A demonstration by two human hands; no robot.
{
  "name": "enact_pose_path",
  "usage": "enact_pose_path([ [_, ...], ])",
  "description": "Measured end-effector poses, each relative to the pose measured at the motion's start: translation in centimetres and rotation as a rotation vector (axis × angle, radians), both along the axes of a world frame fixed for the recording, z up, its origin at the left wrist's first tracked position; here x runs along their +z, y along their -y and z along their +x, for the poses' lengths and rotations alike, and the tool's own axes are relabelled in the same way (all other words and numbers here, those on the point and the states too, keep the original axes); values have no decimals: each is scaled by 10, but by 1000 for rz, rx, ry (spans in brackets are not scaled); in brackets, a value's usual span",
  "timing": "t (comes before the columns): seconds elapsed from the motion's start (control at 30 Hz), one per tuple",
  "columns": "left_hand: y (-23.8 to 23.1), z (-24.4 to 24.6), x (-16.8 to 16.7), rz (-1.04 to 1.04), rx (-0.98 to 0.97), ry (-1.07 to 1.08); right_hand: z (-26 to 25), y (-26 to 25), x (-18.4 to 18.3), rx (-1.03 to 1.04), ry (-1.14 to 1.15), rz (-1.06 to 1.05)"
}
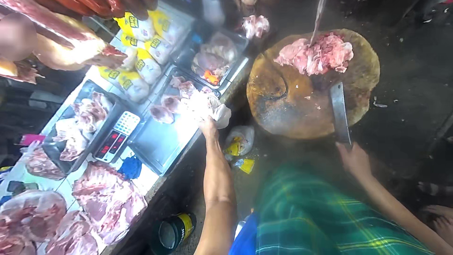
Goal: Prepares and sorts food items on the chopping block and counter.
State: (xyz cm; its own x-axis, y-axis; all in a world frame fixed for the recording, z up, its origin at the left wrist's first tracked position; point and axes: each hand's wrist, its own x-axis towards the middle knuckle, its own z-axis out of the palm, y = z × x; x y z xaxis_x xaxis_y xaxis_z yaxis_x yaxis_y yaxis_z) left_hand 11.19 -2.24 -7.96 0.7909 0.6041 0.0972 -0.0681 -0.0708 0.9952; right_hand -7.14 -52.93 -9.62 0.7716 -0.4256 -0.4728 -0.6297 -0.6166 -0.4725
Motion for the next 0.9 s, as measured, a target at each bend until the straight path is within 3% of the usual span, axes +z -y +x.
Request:
enact_pose_path([
  [0.57, 19, 7, -9, 18, -91, -100, -3, -15, -4, -85, 9, 1],
  [0.9, 26, 5, 0, 50, -159, -17, -8, -19, -7, -115, 29, 34],
])
